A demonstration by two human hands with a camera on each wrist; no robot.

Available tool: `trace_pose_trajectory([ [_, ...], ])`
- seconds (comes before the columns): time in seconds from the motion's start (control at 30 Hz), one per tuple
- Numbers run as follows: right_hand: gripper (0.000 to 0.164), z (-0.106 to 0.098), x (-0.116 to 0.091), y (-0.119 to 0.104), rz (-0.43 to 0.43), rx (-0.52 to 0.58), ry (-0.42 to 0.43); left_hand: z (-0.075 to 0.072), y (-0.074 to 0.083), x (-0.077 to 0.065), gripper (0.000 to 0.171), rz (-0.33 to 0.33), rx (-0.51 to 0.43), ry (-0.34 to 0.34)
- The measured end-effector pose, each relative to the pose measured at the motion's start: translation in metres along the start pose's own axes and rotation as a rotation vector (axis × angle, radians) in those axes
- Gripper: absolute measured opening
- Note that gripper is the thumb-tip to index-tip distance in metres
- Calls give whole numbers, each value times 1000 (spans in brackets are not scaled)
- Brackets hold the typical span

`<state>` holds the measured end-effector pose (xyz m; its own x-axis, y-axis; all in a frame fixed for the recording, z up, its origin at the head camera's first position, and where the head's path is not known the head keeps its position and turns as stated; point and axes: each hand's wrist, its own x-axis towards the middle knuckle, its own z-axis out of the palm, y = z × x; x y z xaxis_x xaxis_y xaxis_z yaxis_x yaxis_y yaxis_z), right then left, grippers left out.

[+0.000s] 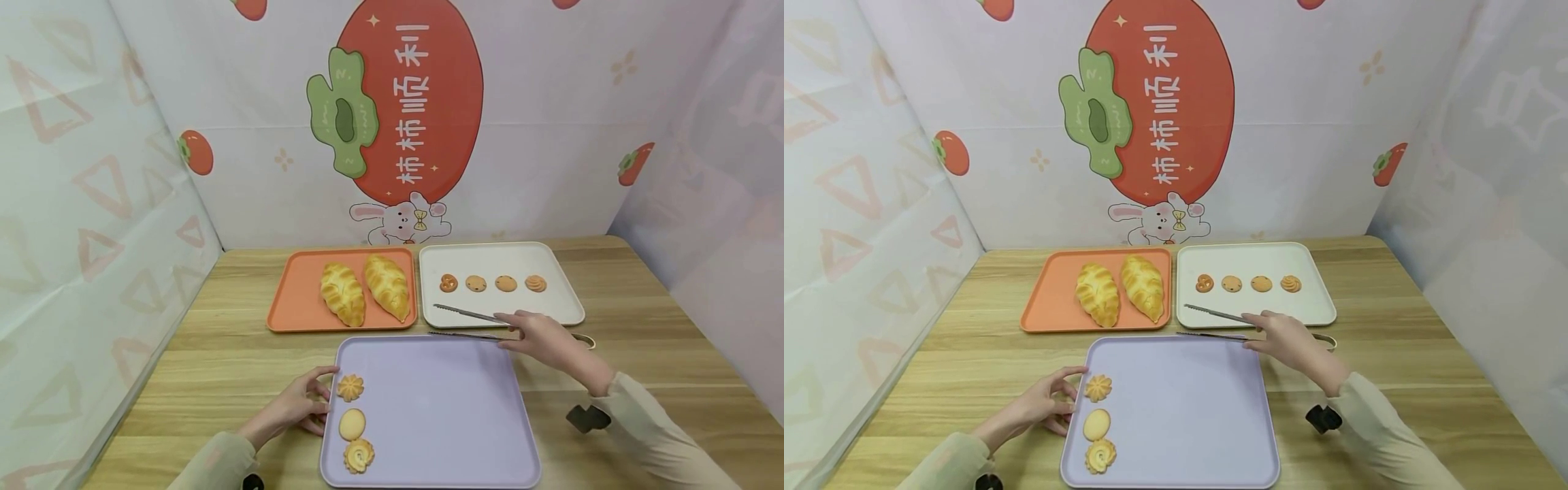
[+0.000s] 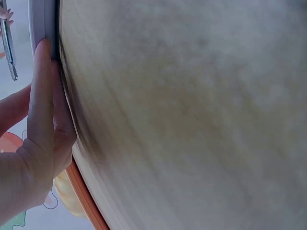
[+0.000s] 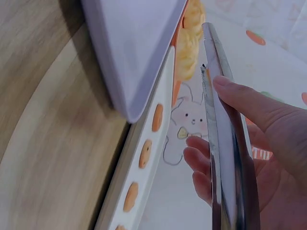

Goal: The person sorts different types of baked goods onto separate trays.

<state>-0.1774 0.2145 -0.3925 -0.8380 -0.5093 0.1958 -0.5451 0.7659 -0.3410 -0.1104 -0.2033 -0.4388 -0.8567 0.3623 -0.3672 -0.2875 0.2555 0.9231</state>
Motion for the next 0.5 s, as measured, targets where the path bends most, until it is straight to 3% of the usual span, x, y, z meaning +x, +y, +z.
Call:
trace_pose_trajectory([
  [0.5,45,15,10,-26,-125,-8,-41,0,0,1,65,-8,0,3],
])
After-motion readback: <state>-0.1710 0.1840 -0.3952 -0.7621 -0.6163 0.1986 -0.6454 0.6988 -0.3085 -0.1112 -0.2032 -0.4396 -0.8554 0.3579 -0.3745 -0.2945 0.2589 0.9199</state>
